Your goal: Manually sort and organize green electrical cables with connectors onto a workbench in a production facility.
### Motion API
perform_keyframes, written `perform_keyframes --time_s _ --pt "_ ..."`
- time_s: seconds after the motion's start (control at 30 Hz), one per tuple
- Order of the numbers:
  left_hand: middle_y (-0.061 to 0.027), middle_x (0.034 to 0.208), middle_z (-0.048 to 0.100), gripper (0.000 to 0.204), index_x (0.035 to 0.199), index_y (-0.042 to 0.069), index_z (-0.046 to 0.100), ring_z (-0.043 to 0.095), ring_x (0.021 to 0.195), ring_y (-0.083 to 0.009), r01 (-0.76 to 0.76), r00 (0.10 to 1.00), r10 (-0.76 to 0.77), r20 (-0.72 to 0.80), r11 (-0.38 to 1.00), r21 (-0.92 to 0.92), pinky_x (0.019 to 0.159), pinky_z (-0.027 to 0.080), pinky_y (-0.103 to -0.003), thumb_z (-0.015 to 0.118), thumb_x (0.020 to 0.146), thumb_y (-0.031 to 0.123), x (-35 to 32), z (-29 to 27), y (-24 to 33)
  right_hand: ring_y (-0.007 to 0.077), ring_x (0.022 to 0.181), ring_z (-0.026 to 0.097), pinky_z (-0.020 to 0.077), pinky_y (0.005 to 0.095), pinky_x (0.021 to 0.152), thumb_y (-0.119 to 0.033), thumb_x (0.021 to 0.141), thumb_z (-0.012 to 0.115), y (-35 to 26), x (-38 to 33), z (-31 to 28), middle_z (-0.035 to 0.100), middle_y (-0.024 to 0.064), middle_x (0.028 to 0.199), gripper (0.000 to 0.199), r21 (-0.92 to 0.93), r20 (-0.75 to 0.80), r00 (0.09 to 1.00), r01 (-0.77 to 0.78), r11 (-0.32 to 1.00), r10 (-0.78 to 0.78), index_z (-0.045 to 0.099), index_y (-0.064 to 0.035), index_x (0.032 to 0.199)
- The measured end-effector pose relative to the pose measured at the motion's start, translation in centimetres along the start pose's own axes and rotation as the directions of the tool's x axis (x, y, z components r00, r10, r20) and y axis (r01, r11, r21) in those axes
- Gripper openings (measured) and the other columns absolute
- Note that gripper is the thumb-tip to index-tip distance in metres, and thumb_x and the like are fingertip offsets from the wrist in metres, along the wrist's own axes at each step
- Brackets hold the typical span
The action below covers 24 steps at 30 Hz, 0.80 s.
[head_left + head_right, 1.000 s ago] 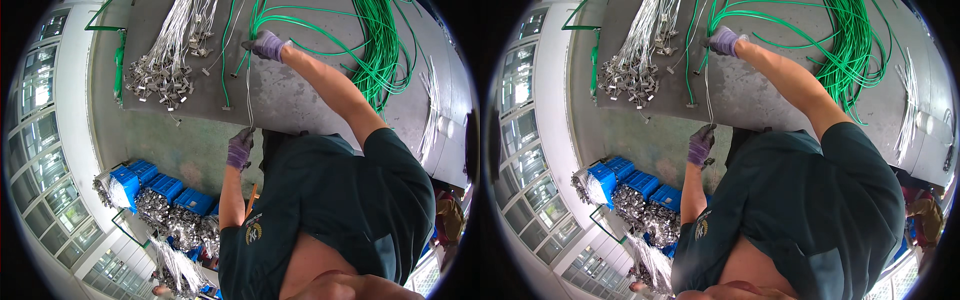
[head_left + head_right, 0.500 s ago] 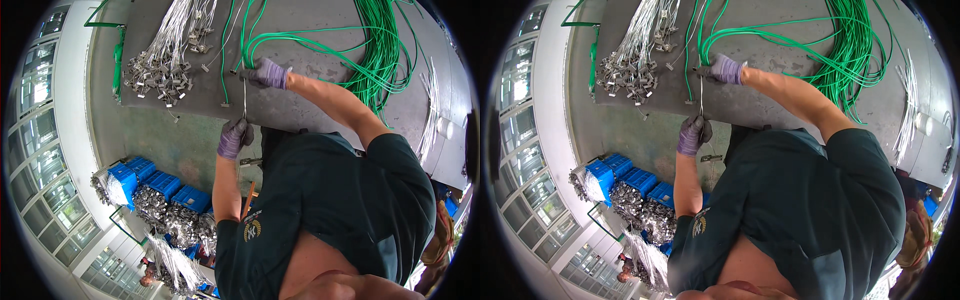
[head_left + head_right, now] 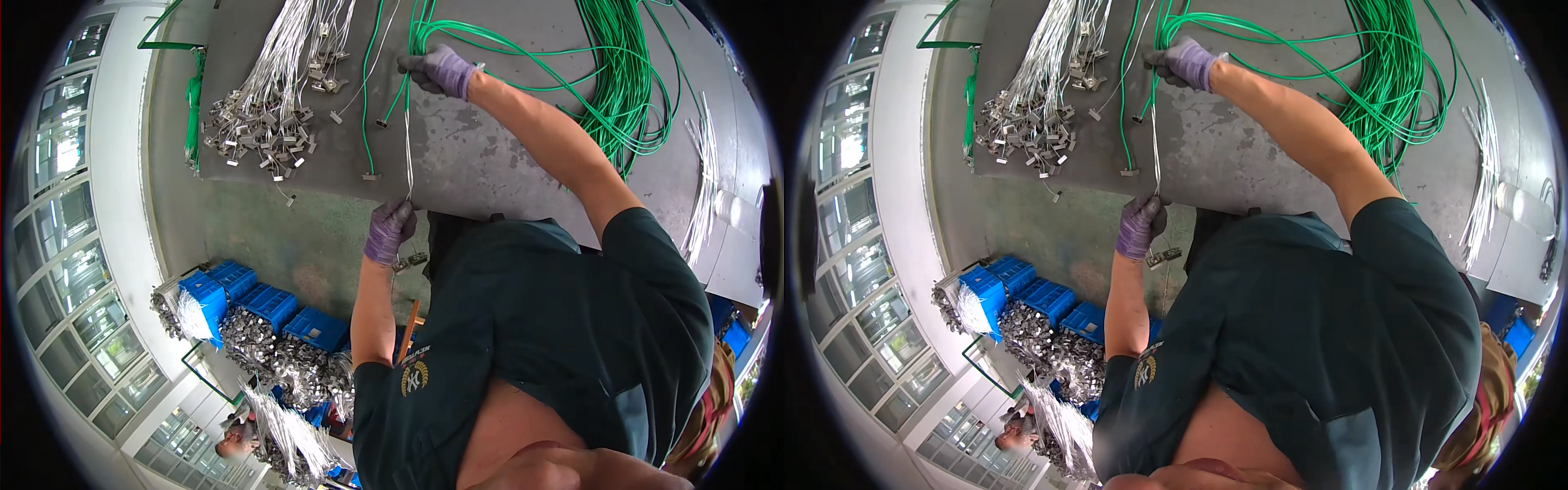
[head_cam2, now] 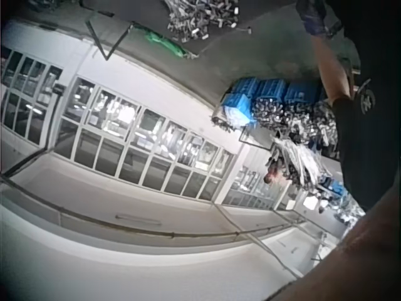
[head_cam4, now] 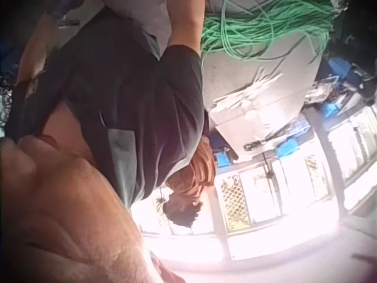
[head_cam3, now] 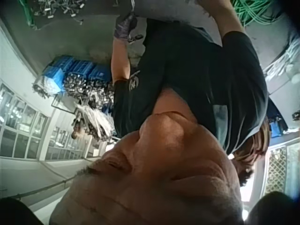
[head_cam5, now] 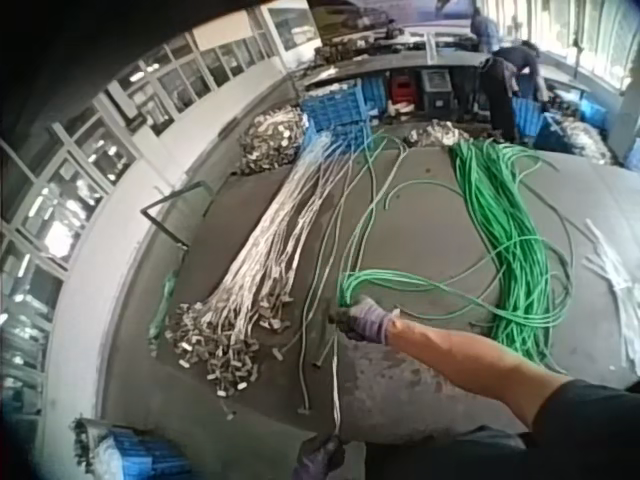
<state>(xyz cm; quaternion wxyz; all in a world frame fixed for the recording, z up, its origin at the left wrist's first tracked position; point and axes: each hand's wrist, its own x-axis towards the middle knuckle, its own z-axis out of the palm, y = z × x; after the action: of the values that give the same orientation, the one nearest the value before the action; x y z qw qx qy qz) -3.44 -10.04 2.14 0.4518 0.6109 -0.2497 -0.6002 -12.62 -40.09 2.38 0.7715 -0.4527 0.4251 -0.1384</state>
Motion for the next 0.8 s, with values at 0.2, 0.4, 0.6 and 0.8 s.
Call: perform_keyframes --time_s 0.2,0.4,0.6,0.8 --pt "0.0021 0.049 0.033 0.03 0.093 0.005 0.06 0.03 0.038 -0.0072 0.134 0.976 -0.011 0.216 0.814 -0.566 0.036 0.021 -0.024 0.059 0.087 0.035 -0.1 -0.7 0.2 0.008 0.038 0.037 0.0272 0.0244 0.037 -0.03 0.085 0.062 3.1 -2.7 1.7 0.042 -0.002 0.049 0.026 0.213 0.143 0.989 0.01 0.977 -0.041 0.063 -0.0042 0.082" --pt "-0.0069 0.061 0.054 0.036 0.116 0.002 0.052 0.056 0.053 -0.0164 -0.25 0.968 0.244 0.053 0.945 0.209 0.053 0.047 -0.03 0.056 0.087 0.023 -0.4 0.6 1.1 0.0096 0.038 0.038 0.0292 0.0279 0.037 -0.034 0.079 0.069 0.2 0.7 -0.3 0.047 0.0011 0.048 0.033 -0.201 -0.168 0.97 0.142 0.969 -0.177 0.061 -0.005 0.064" --pt "-0.0075 0.062 0.056 0.036 0.108 0.001 0.055 0.051 0.047 -0.0134 -0.086 0.984 0.099 -0.147 0.992 0.097 0.045 0.043 -0.028 0.059 0.088 0.031 -0.3 0.5 -0.6 0.0099 0.037 0.041 0.0285 0.0265 0.035 -0.036 0.081 0.067 2.1 -0.1 1.8 0.046 0.001 0.046 0.034 -0.04 -0.103 0.989 0.099 0.994 -0.102 0.063 -0.0043 0.068" --pt "-0.0058 0.06 0.056 0.032 0.086 0.005 0.054 0.048 0.041 -0.0141 0.191 0.974 -0.189 -0.123 0.982 0.004 0.037 0.039 -0.028 0.057 0.088 0.037 0.9 -0.7 2.2 0.0106 0.038 0.043 0.0313 0.0264 0.036 -0.036 0.079 0.068 5.1 -3.1 3.7 0.047 0.0012 0.046 0.036 -0.098 0.0 1.0 -0.002 0.995 0.002 0.058 -0.008 0.06"
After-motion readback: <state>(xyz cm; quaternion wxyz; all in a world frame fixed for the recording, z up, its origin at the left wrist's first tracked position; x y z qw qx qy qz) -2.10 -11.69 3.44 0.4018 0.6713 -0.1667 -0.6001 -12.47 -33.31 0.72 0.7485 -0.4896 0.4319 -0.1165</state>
